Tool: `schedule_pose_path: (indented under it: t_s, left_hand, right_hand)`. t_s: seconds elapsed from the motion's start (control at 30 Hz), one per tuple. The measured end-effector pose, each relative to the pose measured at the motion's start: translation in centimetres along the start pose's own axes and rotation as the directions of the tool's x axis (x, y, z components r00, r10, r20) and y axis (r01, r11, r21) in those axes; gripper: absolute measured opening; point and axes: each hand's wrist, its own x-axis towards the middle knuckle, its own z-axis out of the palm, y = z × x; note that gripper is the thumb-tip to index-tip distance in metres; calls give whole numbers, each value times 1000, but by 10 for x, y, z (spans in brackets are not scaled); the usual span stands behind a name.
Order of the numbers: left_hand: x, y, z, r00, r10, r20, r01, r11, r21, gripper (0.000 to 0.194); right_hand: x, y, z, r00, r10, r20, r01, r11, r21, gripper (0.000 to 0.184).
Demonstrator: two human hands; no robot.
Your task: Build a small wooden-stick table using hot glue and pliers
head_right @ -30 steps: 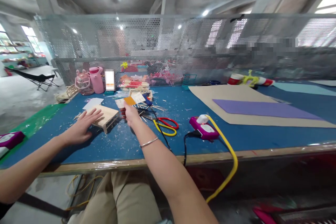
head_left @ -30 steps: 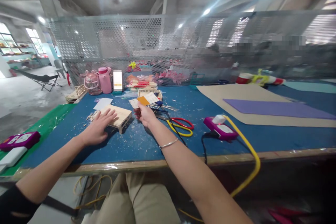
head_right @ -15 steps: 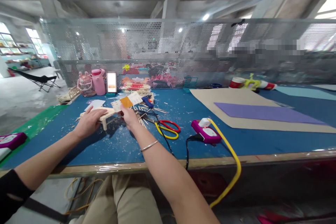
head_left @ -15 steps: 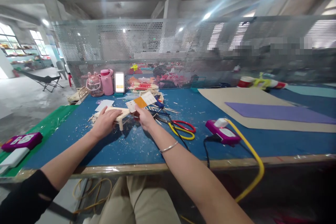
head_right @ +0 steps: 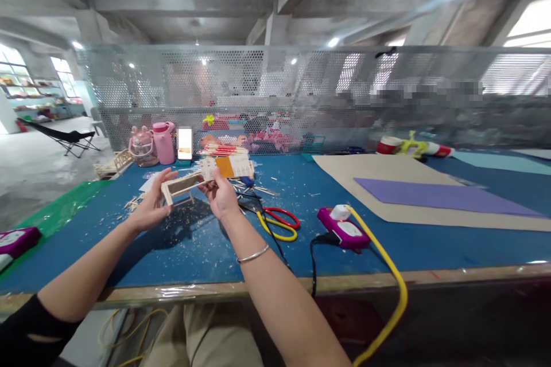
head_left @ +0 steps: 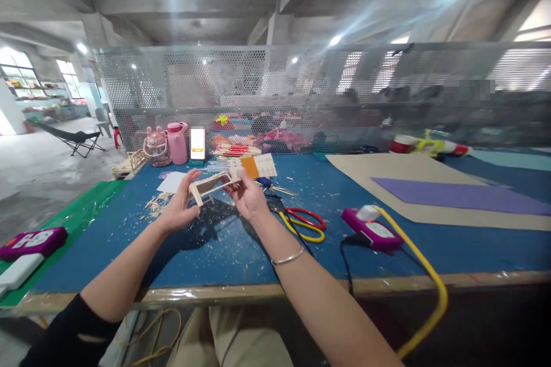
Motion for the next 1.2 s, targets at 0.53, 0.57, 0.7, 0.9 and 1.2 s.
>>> schedule_pose_path:
  t_s: [0.53, 0.57, 0.7, 0.9, 1.2]
  left_hand:
    - [3, 6, 21, 906, 48, -420, 35, 982, 188, 16]
    - [2, 6, 20, 897, 90, -433, 12, 973, 229, 15]
    - [2, 2, 12, 860, 241, -450, -59, 923, 381, 16]
    - [2, 7, 7, 876, 352, -328, -118, 818, 563, 18]
    - [1, 13, 7, 887, 411, -209, -196, 747, 635, 24]
  right_hand:
    - [0, 10, -5, 961, -274, -44, 237, 894, -381, 24]
    - [0, 8, -6, 931, -359, -69, 295, 849, -439, 25]
    - [-6, 2, -4, 902, -429, -49, 338, 772, -538, 37]
    - [-19, 13, 9, 996, 9, 89, 40, 840, -541, 45]
    - [-26, 14, 15, 990, 142, 8, -113, 819, -562, 40]
